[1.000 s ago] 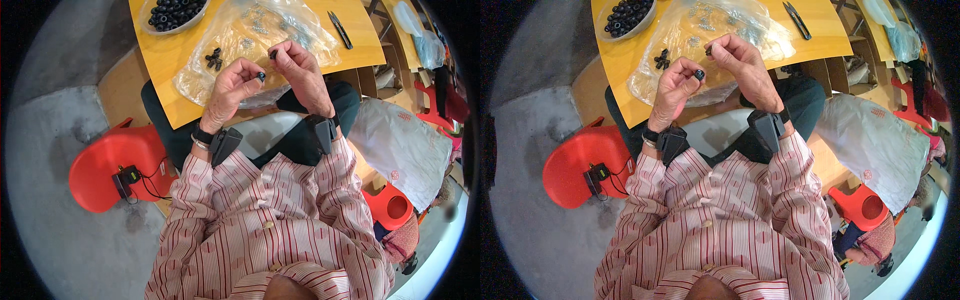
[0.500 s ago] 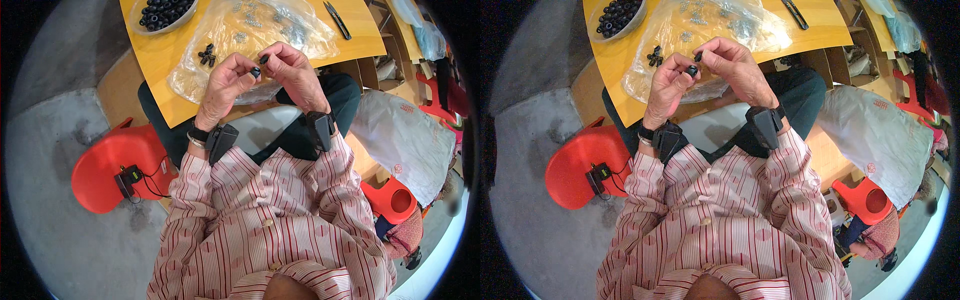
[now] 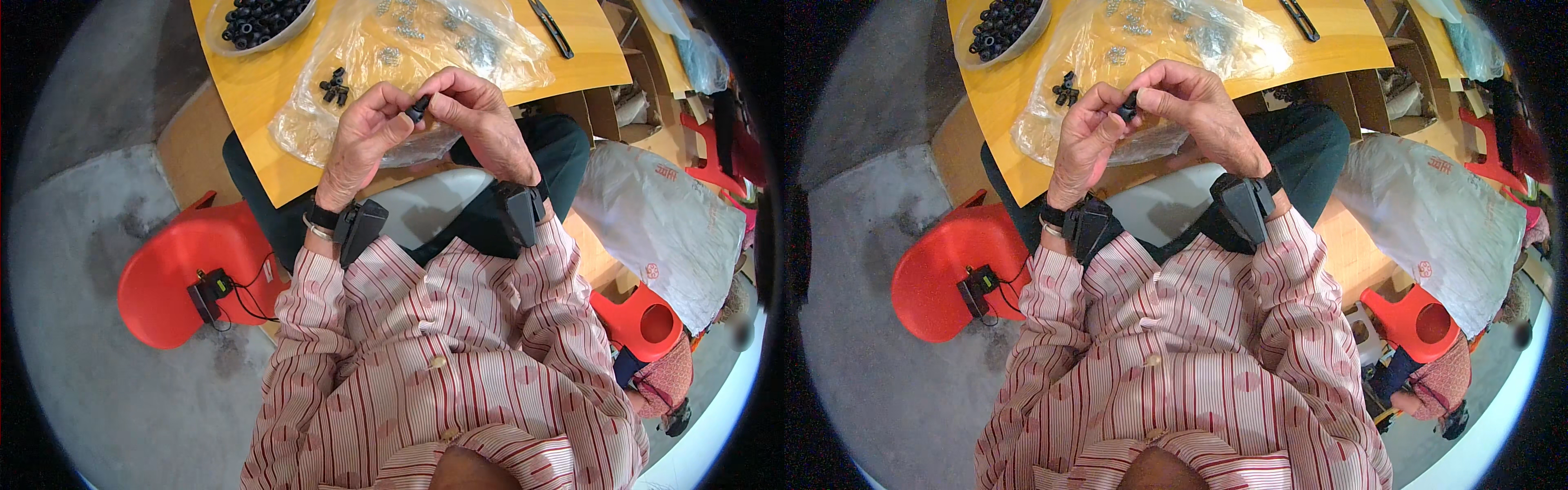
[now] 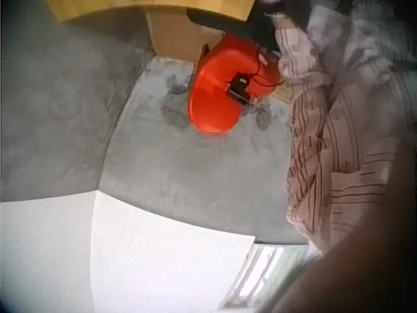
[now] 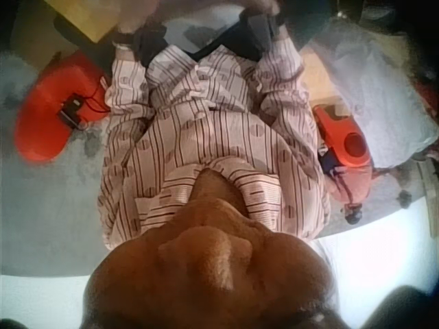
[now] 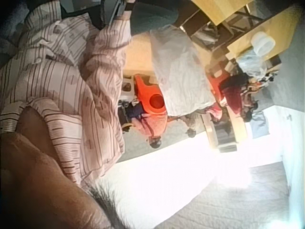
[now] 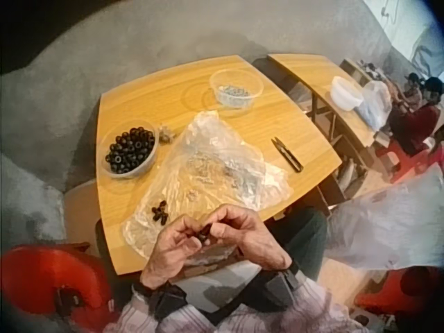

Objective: The person assembles small rubber grommets onto black plastic parts by hand.

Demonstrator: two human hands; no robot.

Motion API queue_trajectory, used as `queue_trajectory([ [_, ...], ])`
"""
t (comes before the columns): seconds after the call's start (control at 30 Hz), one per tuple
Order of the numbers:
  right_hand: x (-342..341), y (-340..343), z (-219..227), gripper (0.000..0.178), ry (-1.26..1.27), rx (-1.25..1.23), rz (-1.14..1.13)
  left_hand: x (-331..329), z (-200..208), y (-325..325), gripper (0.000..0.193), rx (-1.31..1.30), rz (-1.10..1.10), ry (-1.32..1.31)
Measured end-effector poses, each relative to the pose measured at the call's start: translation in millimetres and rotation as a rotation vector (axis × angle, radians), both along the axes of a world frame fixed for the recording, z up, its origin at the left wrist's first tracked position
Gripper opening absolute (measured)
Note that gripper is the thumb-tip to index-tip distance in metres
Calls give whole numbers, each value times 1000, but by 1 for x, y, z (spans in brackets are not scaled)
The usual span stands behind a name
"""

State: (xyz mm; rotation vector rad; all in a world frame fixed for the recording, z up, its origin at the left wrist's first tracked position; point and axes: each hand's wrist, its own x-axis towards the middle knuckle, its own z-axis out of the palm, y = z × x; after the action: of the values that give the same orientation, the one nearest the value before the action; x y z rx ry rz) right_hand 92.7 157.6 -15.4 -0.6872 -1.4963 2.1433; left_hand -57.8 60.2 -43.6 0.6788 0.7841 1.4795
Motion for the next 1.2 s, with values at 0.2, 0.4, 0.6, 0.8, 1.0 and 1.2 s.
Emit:
queue_trajectory([
  [0.2,1,1,2,13,-22,27,10,1,0,-1,26,-10,1,-53],
  [0.4,0,2,5,12,-65,108,12,0,-1,-1,26,-7,5,-28],
  [0.6,-1,1,6,10,-53,188,-3,-1,-5,0,24,-5,-9,-25],
  [0.8,-4,1,-5,9,0,342,-70,1,0,0,24,-93,11,-48],
  [1.0,-6,-5,-5,11,-126,692,-211,0,1,1,23,-115,25,-5],
  [1.2,-5,-5,-7,13,-198,1148,-286,3,4,3,20,-118,58,39],
])
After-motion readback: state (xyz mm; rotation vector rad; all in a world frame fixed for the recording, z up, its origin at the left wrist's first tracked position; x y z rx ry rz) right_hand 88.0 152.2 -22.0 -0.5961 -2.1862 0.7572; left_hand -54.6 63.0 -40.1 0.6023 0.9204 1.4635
